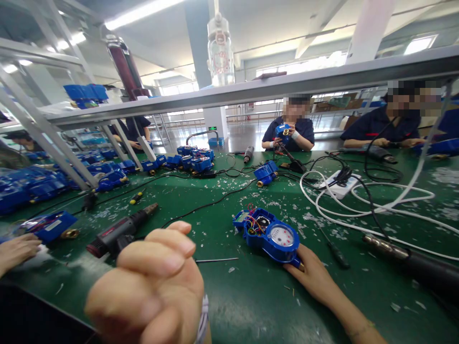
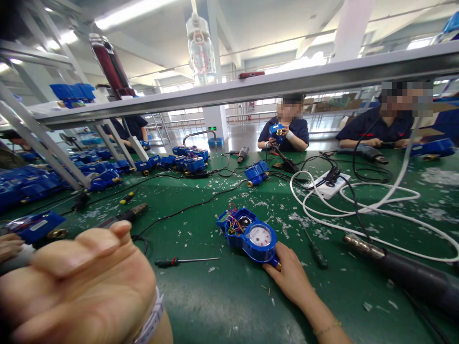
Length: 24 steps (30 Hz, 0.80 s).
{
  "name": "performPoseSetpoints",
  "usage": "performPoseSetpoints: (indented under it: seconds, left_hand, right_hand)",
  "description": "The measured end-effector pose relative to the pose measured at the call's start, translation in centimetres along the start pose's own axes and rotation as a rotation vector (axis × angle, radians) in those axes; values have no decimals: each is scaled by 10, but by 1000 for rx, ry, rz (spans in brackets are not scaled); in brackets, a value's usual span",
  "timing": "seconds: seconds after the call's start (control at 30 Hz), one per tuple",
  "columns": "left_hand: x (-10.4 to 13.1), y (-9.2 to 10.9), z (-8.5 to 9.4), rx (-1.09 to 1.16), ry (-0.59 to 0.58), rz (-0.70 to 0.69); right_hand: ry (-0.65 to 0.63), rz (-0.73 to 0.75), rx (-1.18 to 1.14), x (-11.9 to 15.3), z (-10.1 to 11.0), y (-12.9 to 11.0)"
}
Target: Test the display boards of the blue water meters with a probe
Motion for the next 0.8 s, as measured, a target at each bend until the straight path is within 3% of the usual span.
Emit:
performPoseSetpoints:
  seconds: [0.03,0.1,0.2,0.23,0.33,0.47,0.6,0.8]
  left_hand:
    - [3,-10,-8,-14,-82,4]
    - [19,-38,-14,-84,-405,162]
    - [64,-87,3,-719,-1144,540]
    - [76,-100,12,-805,-1221,579]
    - [101,-126,37,-892,-1378,678]
    - [109,-138,50,-956,-1493,760]
    - [112,-138,50,-972,-1530,794]
    - [111,-150,62,-1034,-1481,837]
  right_hand:
    - [-5,-1,0,0,0,0]
    - [-8,-6,1,0,0,1]
    - [-1,-19,5,1,-2,4]
    - [-1,-22,5,1,-2,4]
    - [-5,-27,3,2,0,4]
    - [6,-36,-4,3,2,3]
    - [78,-53,-6,1,3,7]
    - [317,-13,41,4,15,-6]
Point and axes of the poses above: each hand's wrist, its own x-axis away from the middle knuckle, its own z-axis out of the back of the hand, y = z × x, the point moved 2 cm from there along -x, towards the middle knuckle, and after that the axes turned 3 degrees about z, right-handed, at the moved point
